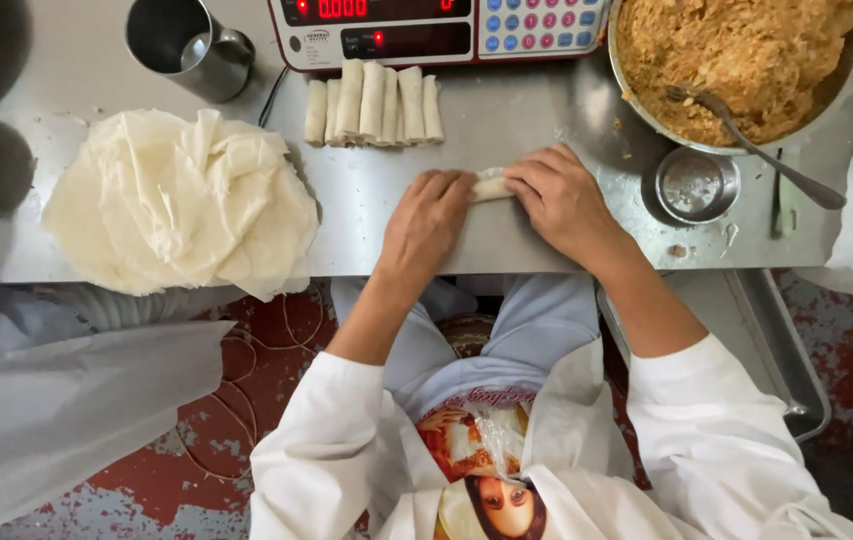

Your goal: Manually rolling lumpia by placing meat filling on wrappers and folding them into cylinders on a production line.

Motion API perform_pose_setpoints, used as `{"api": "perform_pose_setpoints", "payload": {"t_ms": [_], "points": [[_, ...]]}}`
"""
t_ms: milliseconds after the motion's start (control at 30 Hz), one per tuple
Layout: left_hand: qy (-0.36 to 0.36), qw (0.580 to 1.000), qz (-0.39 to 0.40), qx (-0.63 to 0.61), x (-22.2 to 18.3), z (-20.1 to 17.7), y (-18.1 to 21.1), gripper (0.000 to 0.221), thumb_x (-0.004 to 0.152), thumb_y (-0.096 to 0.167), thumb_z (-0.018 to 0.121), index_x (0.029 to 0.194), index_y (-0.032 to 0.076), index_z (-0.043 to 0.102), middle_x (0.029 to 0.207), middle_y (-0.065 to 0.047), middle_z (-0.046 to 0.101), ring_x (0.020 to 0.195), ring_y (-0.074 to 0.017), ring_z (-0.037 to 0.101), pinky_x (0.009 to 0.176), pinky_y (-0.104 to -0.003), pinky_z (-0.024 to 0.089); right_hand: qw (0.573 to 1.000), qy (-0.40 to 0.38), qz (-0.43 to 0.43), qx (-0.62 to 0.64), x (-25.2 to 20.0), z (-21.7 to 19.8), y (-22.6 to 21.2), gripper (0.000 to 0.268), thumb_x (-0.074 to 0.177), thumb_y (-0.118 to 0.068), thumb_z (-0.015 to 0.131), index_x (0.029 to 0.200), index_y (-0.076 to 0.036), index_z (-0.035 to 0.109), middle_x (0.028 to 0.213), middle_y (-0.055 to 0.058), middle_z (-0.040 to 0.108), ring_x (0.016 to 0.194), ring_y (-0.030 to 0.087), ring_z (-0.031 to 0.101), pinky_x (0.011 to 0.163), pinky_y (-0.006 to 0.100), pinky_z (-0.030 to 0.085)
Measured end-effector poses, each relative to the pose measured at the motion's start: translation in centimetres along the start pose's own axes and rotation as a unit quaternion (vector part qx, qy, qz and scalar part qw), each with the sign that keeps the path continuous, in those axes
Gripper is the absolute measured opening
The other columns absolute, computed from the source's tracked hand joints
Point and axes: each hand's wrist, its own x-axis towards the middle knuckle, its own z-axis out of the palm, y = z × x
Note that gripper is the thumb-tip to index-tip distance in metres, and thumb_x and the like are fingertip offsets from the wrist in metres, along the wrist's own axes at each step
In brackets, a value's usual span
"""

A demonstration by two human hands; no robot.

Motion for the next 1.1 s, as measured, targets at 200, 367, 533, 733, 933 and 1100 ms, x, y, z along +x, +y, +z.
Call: {"api": "perform_pose_setpoints", "payload": {"t_ms": [200,367,533,733,933,1100], "points": [[0.011,1.0,0.028,-0.006,0.9,-0.3,0.2,0.025,0.107,0.009,0.065,0.13,-0.001,0.071,0.117,-0.021,0.075,0.116,-0.0354,0.073,0.109,-0.041,0.054,0.999,0.027,-0.03,-0.018,1.2,-0.8,-1.1,0.017,0.11,-0.019,0.07,0.116,-0.007,0.08,0.11,0.014,0.073,0.106,0.037,0.068,0.095,0.047,0.056],[0.025,0.992,-0.019,-0.122,1.1,1.6,-1.3,0.05,0.099,0.023,0.077,0.143,0.005,0.062,0.123,-0.023,0.072,0.115,-0.0425,0.072,0.1,-0.05,0.06,0.997,0.012,0.059,0.057,1.7,0.1,-0.6,0.025,0.112,-0.027,0.071,0.13,-0.013,0.08,0.098,0.013,0.072,0.1,0.037,0.069,0.093,0.049,0.056],[0.128,0.991,-0.033,-0.013,-0.4,-4.5,-4.4,0.028,0.106,0.024,0.069,0.13,0.009,0.069,0.122,-0.013,0.069,0.107,-0.0313,0.072,0.092,-0.04,0.062,0.982,0.016,0.153,0.114,-0.3,-0.7,-4.1,0.028,0.113,-0.032,0.066,0.127,-0.011,0.078,0.083,0.012,0.075,0.09,0.034,0.071,0.087,0.047,0.057],[0.144,0.94,-0.237,0.2,1.2,-8.1,-10.6,0.029,0.107,0.041,0.061,0.114,0.013,0.067,0.09,-0.009,0.065,0.09,-0.0327,0.065,0.08,-0.048,0.051,0.992,0.082,0.099,0.005,-2.6,3.2,-2.6,0.032,0.106,-0.035,0.078,0.125,-0.01,0.079,0.082,0.006,0.069,0.086,0.028,0.066,0.085,0.043,0.052],[0.065,0.921,-0.295,0.245,0.6,-7.6,-13.7,0.015,0.096,0.034,0.07,0.092,0.022,0.077,0.089,-0.004,0.074,0.097,-0.0308,0.066,0.08,-0.045,0.048,0.99,0.102,0.094,-0.002,-2.8,3.0,-3.0,0.028,0.104,-0.026,0.08,0.125,-0.007,0.079,0.08,0.007,0.067,0.085,0.029,0.065,0.085,0.043,0.051],[0.172,0.903,-0.363,0.154,-5.9,-15.6,-10.7,0.02,0.094,0.028,0.083,0.11,0.018,0.079,0.087,-0.006,0.072,0.092,-0.0312,0.07,0.081,-0.043,0.057,0.992,0.106,0.07,0.0,-2.9,3.2,-3.1,0.028,0.104,-0.025,0.081,0.125,-0.007,0.08,0.081,0.007,0.066,0.084,0.031,0.065,0.087,0.044,0.052]]}}
